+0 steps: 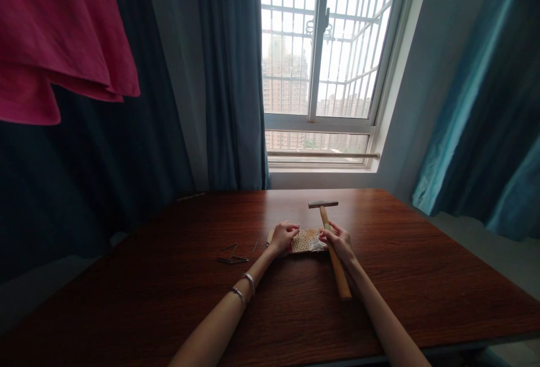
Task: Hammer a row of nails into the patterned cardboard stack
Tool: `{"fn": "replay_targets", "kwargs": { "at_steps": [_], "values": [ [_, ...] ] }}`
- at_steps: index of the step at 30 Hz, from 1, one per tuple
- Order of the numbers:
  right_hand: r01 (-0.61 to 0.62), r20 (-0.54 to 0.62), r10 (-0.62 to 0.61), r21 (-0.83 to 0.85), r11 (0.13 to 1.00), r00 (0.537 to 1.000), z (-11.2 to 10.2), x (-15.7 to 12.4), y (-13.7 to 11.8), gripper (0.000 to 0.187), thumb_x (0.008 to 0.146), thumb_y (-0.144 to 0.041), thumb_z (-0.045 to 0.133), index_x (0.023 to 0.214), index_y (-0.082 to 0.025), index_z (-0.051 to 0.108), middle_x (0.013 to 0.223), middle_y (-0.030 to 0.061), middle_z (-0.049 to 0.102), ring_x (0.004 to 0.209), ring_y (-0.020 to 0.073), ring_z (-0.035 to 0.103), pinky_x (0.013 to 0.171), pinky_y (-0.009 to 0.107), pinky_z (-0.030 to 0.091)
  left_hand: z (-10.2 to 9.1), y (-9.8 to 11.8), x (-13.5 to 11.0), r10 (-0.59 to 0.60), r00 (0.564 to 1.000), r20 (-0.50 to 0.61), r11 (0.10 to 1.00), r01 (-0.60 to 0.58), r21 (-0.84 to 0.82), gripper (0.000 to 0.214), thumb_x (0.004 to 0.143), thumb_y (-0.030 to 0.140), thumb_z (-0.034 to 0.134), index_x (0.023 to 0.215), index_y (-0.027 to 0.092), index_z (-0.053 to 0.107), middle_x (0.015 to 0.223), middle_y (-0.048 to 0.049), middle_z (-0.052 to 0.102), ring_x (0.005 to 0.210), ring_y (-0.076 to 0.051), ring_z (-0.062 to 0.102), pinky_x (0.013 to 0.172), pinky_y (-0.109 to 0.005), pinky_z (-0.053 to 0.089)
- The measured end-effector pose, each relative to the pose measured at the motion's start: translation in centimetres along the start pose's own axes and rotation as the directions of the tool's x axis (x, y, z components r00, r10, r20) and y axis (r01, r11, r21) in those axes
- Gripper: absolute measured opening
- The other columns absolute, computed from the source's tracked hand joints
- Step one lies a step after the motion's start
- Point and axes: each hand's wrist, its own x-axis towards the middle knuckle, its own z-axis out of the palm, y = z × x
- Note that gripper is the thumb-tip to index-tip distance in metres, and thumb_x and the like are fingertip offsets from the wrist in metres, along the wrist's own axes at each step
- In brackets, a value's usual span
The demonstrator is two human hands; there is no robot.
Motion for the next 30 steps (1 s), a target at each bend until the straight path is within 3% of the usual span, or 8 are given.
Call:
{"fn": "replay_targets", "kwargs": {
  "at_steps": [3,6,9,15,24,30],
  "values": [
    [-0.054,0.041,0.051,0.075,0.996,0.998,0.2,-0.3,-1.4,0.071,0.062,-0.031,0.069,0.125,-0.01,0.043,0.079,0.0056,0.065,0.065,0.0194,0.066,0.041,0.024,0.05,-0.1,0.1,-0.1,-0.001,1.0,0.005,1.0,0.001,0.0,0.026,0.073,0.033,0.057,0.088,0.018,0.071,0.081,-0.0035,0.066,0.072,-0.014,0.058,0.068,-0.024,0.043],
    [-0.101,0.059,0.099,0.031,0.994,0.993,0.2,-0.5,-3.4,0.069,0.064,-0.029,0.068,0.126,-0.014,0.041,0.075,0.0016,0.061,0.042,0.0094,0.054,0.027,0.018,0.036,-0.2,0.3,-0.2,0.002,1.0,-0.001,1.0,-0.002,-0.009,0.025,0.073,0.032,0.057,0.087,0.017,0.071,0.081,-0.0032,0.066,0.072,-0.014,0.058,0.068,-0.023,0.042],
    [-0.096,0.1,0.101,-0.058,0.994,0.99,0.3,-0.8,-5.6,0.064,0.069,-0.028,0.062,0.127,-0.014,0.04,0.067,-0.0026,0.056,0.033,0.0034,0.04,0.024,0.016,0.032,-0.3,0.4,-0.2,0.015,1.0,0.003,1.0,-0.015,0.008,0.024,0.074,0.032,0.056,0.086,0.018,0.071,0.08,-0.0028,0.066,0.072,-0.014,0.058,0.068,-0.022,0.042],
    [-0.062,0.228,0.147,-0.342,0.938,0.963,1.6,-2.2,-9.2,0.046,0.076,-0.026,0.052,0.12,-0.015,0.049,0.061,-0.0039,0.051,0.03,0.0037,0.039,0.024,0.015,0.03,-0.5,0.9,-0.3,0.018,1.0,0.007,0.999,-0.018,0.041,0.022,0.074,0.03,0.056,0.084,0.018,0.072,0.078,-0.0024,0.066,0.07,-0.013,0.057,0.067,-0.022,0.04],
    [0.014,0.354,0.169,-0.46,0.888,0.92,3.1,-2.7,-9.5,0.036,0.075,-0.029,0.053,0.107,-0.014,0.057,0.057,-0.0035,0.053,0.03,0.0043,0.041,0.025,0.014,0.031,-0.7,1.4,-0.5,0.006,1.0,0.01,0.999,-0.007,0.031,0.021,0.073,0.03,0.056,0.08,0.018,0.072,0.076,-0.0023,0.064,0.071,-0.014,0.056,0.067,-0.023,0.039],
    [0.037,0.304,0.123,-0.472,0.881,0.945,3.1,-2.8,-8.1,0.044,0.076,-0.031,0.051,0.117,-0.016,0.054,0.057,-0.0034,0.055,0.029,0.0041,0.041,0.025,0.014,0.029,-0.8,1.6,-0.6,-0.024,1.0,0.013,1.0,0.024,0.021,0.022,0.073,0.031,0.056,0.082,0.018,0.072,0.076,-0.0028,0.064,0.069,-0.014,0.056,0.066,-0.023,0.04]
  ]
}}
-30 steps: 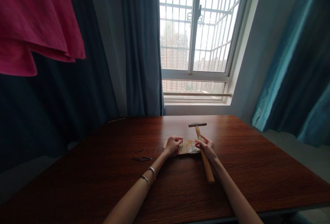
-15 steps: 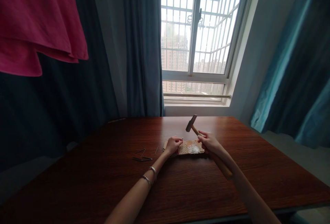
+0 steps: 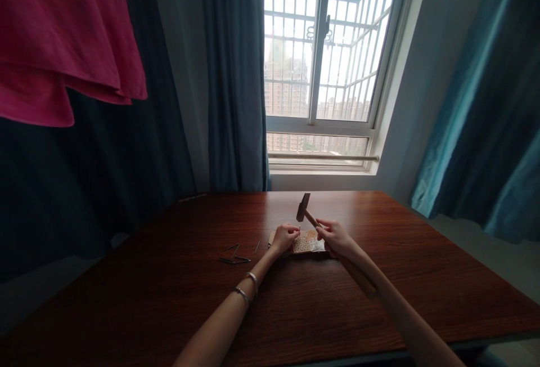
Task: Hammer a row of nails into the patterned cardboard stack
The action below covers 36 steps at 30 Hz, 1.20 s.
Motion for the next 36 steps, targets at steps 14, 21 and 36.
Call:
{"fn": "replay_targets", "kwargs": {
  "at_steps": [14,21,36],
  "values": [
    [0.004,0.006,-0.004,0.01,1.0,1.0,0.6,-0.2,0.7,0.054,0.074,-0.036,0.05,0.124,-0.015,0.049,0.062,-0.0017,0.056,0.03,0.006,0.042,0.024,0.017,0.031,-0.1,-0.1,0.0,0.04,0.999,0.024,0.999,-0.04,0.012,0.022,0.073,0.029,0.054,0.077,0.018,0.072,0.073,-0.002,0.063,0.069,-0.013,0.055,0.066,-0.023,0.038],
    [0.025,-0.019,-0.025,0.018,1.0,1.0,1.1,-0.6,1.1,0.051,0.075,-0.036,0.05,0.122,-0.016,0.052,0.06,-0.0013,0.058,0.032,0.006,0.043,0.028,0.016,0.03,0.0,-0.1,0.0,0.024,0.999,0.026,1.0,-0.024,0.019,0.021,0.072,0.027,0.054,0.079,0.018,0.072,0.075,-0.002,0.063,0.07,-0.014,0.055,0.066,-0.022,0.039],
    [0.062,-0.077,-0.068,-0.082,0.995,0.995,1.3,-0.9,1.0,0.049,0.076,-0.032,0.049,0.122,-0.016,0.054,0.058,-0.0008,0.058,0.032,0.0054,0.04,0.03,0.017,0.03,0.4,-0.9,0.3,0.04,0.997,0.066,0.999,-0.039,-0.014,0.021,0.072,0.027,0.053,0.075,0.017,0.072,0.072,-0.0001,0.06,0.066,-0.012,0.053,0.062,-0.021,0.037]
  ]
}}
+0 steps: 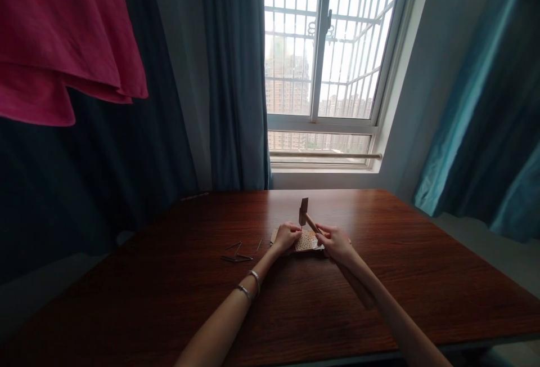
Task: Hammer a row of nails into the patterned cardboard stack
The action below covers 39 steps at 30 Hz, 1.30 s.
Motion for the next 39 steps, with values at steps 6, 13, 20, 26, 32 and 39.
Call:
{"fn": "replay_targets", "kwargs": {
  "at_steps": [6,13,20,26,32,39],
  "values": [
    [0.005,-0.012,-0.005,-0.005,1.0,1.0,-0.3,-0.4,-0.5,0.05,0.077,-0.033,0.048,0.124,-0.017,0.052,0.061,-0.001,0.058,0.034,0.0044,0.039,0.032,0.016,0.031,0.0,0.1,0.0,0.0,1.0,0.015,0.999,-0.001,0.034,0.021,0.072,0.024,0.052,0.074,0.016,0.071,0.071,0.0003,0.058,0.066,-0.011,0.051,0.061,-0.02,0.035],
    [-0.017,-0.02,0.017,0.012,1.0,1.0,-0.1,-0.6,-0.2,0.053,0.077,-0.035,0.047,0.127,-0.017,0.048,0.063,-0.0007,0.058,0.034,0.0041,0.038,0.032,0.016,0.031,0.0,-0.1,0.1,0.012,1.0,0.017,1.0,-0.012,0.014,0.022,0.072,0.026,0.052,0.075,0.016,0.071,0.071,0.0001,0.058,0.066,-0.011,0.052,0.061,-0.02,0.036],
    [-0.012,0.003,0.012,0.0,1.0,1.0,0.0,-0.5,0.5,0.052,0.077,-0.035,0.047,0.124,-0.014,0.051,0.059,-0.0009,0.057,0.034,0.0046,0.038,0.03,0.016,0.028,0.1,-0.4,0.2,0.002,1.0,0.02,0.999,-0.003,0.038,0.022,0.072,0.027,0.053,0.076,0.016,0.072,0.07,-0.0002,0.059,0.065,-0.012,0.052,0.06,-0.02,0.036],
    [-0.003,-0.001,0.003,-0.003,1.0,1.0,0.0,-0.5,0.4,0.051,0.077,-0.036,0.048,0.123,-0.014,0.053,0.061,0.0002,0.059,0.034,0.0044,0.039,0.03,0.015,0.028,0.1,-0.3,0.2,0.001,1.0,0.019,1.0,-0.001,0.026,0.021,0.072,0.026,0.054,0.076,0.016,0.072,0.071,-0.0007,0.059,0.065,-0.012,0.053,0.06,-0.02,0.037],
    [-0.006,-0.05,0.008,0.035,0.999,0.999,0.3,-0.5,0.4,0.052,0.078,-0.036,0.048,0.126,-0.017,0.049,0.061,-0.0011,0.058,0.034,0.0044,0.04,0.032,0.016,0.032,0.0,0.0,0.0,0.017,1.0,0.005,0.999,-0.017,0.049,0.021,0.072,0.025,0.053,0.077,0.017,0.072,0.07,-0.0006,0.059,0.065,-0.012,0.052,0.06,-0.021,0.036],
    [0.007,0.004,-0.007,0.006,1.0,1.0,0.1,-0.2,0.2,0.052,0.077,-0.034,0.047,0.125,-0.016,0.051,0.06,-0.0017,0.057,0.033,0.0052,0.04,0.031,0.018,0.032,0.0,0.0,0.0,0.021,1.0,0.013,0.997,-0.022,0.073,0.021,0.073,0.024,0.053,0.078,0.017,0.072,0.071,-0.0008,0.058,0.063,-0.011,0.051,0.061,-0.021,0.036]
  ]
}}
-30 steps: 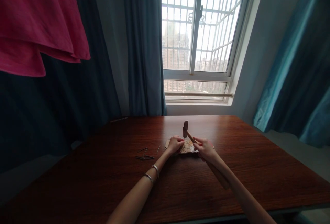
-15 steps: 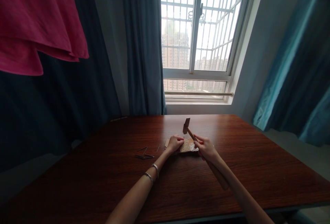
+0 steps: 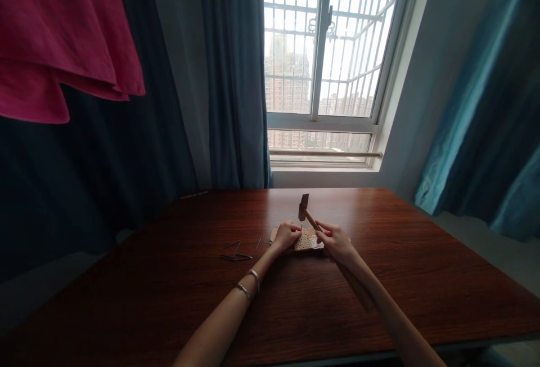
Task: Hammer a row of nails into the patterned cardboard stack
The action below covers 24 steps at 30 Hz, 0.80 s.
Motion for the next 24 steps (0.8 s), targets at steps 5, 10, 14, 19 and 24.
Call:
{"fn": "replay_targets", "kwargs": {
  "at_steps": [5,10,14,19,24],
  "values": [
    [-0.01,0.01,0.011,-0.044,0.999,1.0,-0.13,0.25,-0.54,0.049,0.077,-0.033,0.047,0.123,-0.015,0.052,0.061,-0.0009,0.057,0.033,0.0051,0.041,0.031,0.017,0.032,-0.09,0.12,-0.04,0.006,1.0,0.002,1.0,-0.006,0.012,0.021,0.072,0.023,0.054,0.078,0.017,0.073,0.07,-0.0011,0.057,0.062,-0.011,0.05,0.06,-0.021,0.036],
    [-0.031,0.033,0.032,-0.027,0.999,0.999,-0.16,0.05,-0.75,0.05,0.078,-0.033,0.047,0.125,-0.017,0.051,0.062,-0.0005,0.059,0.034,0.0049,0.042,0.031,0.016,0.033,-0.06,0.17,-0.03,0.006,1.0,0.0,1.0,-0.006,0.006,0.02,0.073,0.023,0.053,0.076,0.017,0.072,0.072,-0.0014,0.058,0.064,-0.011,0.051,0.062,-0.021,0.037],
    [-0.034,0.025,0.034,0.016,0.999,0.999,-0.09,-0.15,-0.77,0.05,0.078,-0.033,0.047,0.125,-0.016,0.05,0.062,-0.001,0.057,0.034,0.0048,0.041,0.03,0.015,0.032,0.02,0.03,-0.03,0.013,1.0,0.008,1.0,-0.013,-0.001,0.021,0.073,0.023,0.052,0.077,0.017,0.072,0.072,-0.0012,0.058,0.066,-0.012,0.053,0.063,-0.021,0.038],
    [-0.067,0.02,0.066,0.073,0.995,0.998,0.03,-0.33,-0.65,0.052,0.077,-0.033,0.049,0.125,-0.014,0.049,0.06,-0.002,0.055,0.034,0.0051,0.042,0.03,0.016,0.033,0.04,-0.03,-0.05,-0.011,1.0,-0.004,1.0,0.011,-0.013,0.021,0.072,0.024,0.053,0.078,0.017,0.072,0.075,-0.002,0.06,0.068,-0.013,0.054,0.064,-0.022,0.039],
    [-0.051,0.017,0.049,0.101,0.994,0.999,0.05,-0.28,-0.21,0.052,0.076,-0.034,0.049,0.125,-0.017,0.05,0.06,-0.0022,0.055,0.034,0.0054,0.043,0.028,0.016,0.032,0.08,0.03,-0.03,-0.01,1.0,-0.002,1.0,0.01,0.022,0.022,0.073,0.024,0.053,0.08,0.017,0.072,0.075,-0.0021,0.06,0.067,-0.012,0.054,0.064,-0.022,0.039]
  ]
}}
